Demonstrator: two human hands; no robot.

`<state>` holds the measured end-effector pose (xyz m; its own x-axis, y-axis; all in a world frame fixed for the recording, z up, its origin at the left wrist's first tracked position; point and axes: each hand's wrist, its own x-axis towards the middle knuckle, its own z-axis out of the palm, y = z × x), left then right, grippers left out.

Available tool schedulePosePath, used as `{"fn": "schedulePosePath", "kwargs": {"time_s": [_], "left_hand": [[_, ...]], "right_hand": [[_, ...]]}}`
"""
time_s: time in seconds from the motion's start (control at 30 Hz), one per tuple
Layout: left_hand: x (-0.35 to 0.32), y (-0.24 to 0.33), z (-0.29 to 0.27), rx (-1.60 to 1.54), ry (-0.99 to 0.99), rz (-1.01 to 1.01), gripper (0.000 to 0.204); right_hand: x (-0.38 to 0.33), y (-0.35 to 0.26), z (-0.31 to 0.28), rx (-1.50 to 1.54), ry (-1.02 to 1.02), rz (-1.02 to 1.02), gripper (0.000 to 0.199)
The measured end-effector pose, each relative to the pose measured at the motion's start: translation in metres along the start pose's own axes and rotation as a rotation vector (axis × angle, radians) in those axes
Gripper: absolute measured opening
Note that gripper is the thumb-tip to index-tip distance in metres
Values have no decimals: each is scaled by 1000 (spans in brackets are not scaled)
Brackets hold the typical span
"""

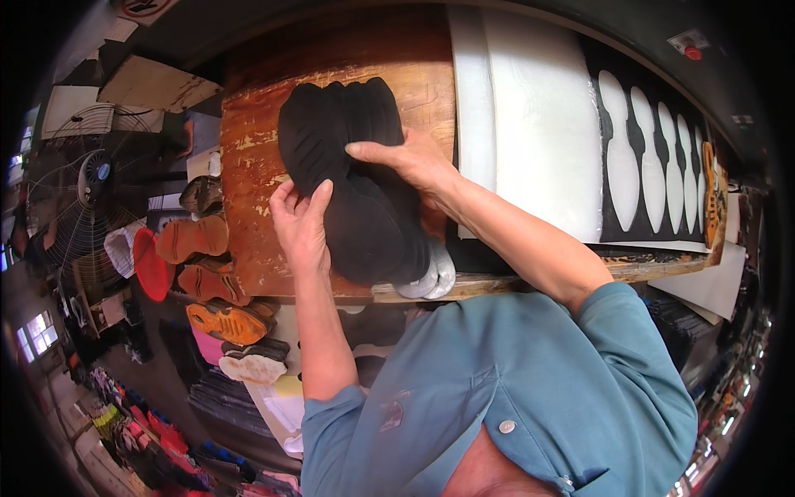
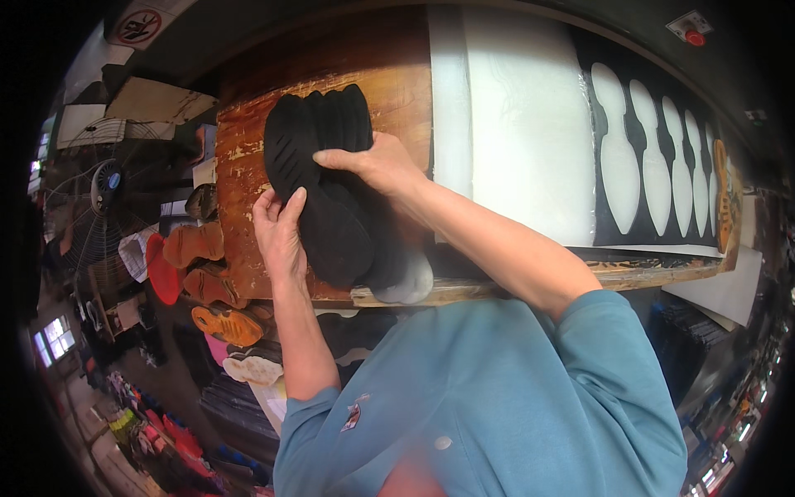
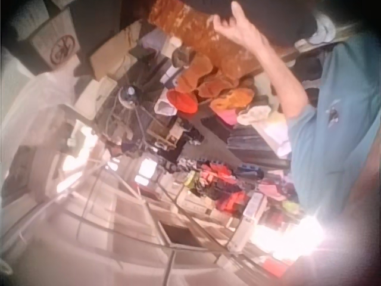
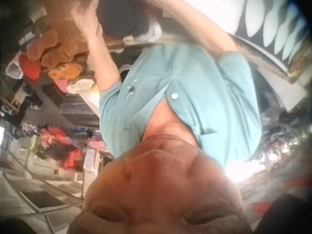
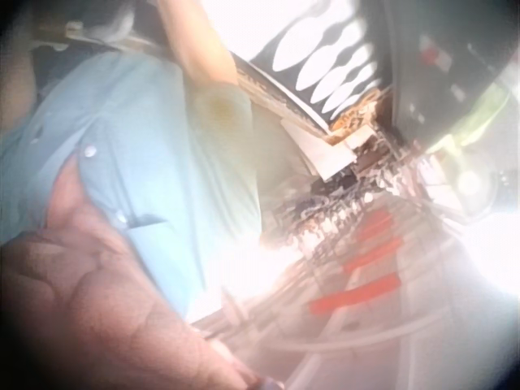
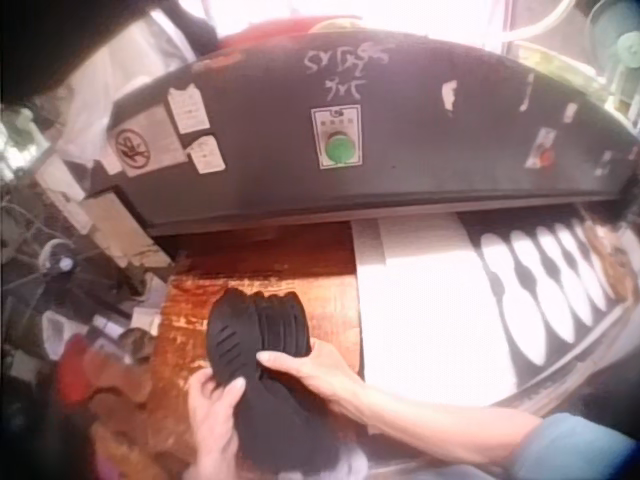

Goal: The person stacks multiple black shoe insoles on a wooden workbench, then uses a green-handled heated cutting tool to trim the edges of the stacked insoles. The person repeatedly lifts, repositions, and cuts the stack, then places the trimmed insoles on a nearby table.

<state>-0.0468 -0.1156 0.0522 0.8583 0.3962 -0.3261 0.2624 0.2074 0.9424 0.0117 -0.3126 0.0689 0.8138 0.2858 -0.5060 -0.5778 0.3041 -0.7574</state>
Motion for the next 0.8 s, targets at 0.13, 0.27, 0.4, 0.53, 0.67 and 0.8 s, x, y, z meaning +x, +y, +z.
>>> {"fn": "schedulePosePath", "kwargs": {"time_s": [0.13,0.27,0.4,0.53,0.67,0.8], "left_hand": [[-1,10,9,20,-32,73,74],[-3,27,1,150,-59,171,79],[12,42,-16,43,-170,149,87],[16,32,-20,-131,-316,-220,65],[11,14,-11,-206,-452,-111,82],[10,25,0,-98,-445,18,97]], "right_hand": [[7,-4,10,-32,-41,-64,52],[-2,3,6,147,-54,-44,48],[-5,7,4,199,-122,-102,42],[-3,14,9,91,-99,-158,46],[-11,16,16,64,-123,-148,58],[-22,4,30,78,-155,-238,58]]}}
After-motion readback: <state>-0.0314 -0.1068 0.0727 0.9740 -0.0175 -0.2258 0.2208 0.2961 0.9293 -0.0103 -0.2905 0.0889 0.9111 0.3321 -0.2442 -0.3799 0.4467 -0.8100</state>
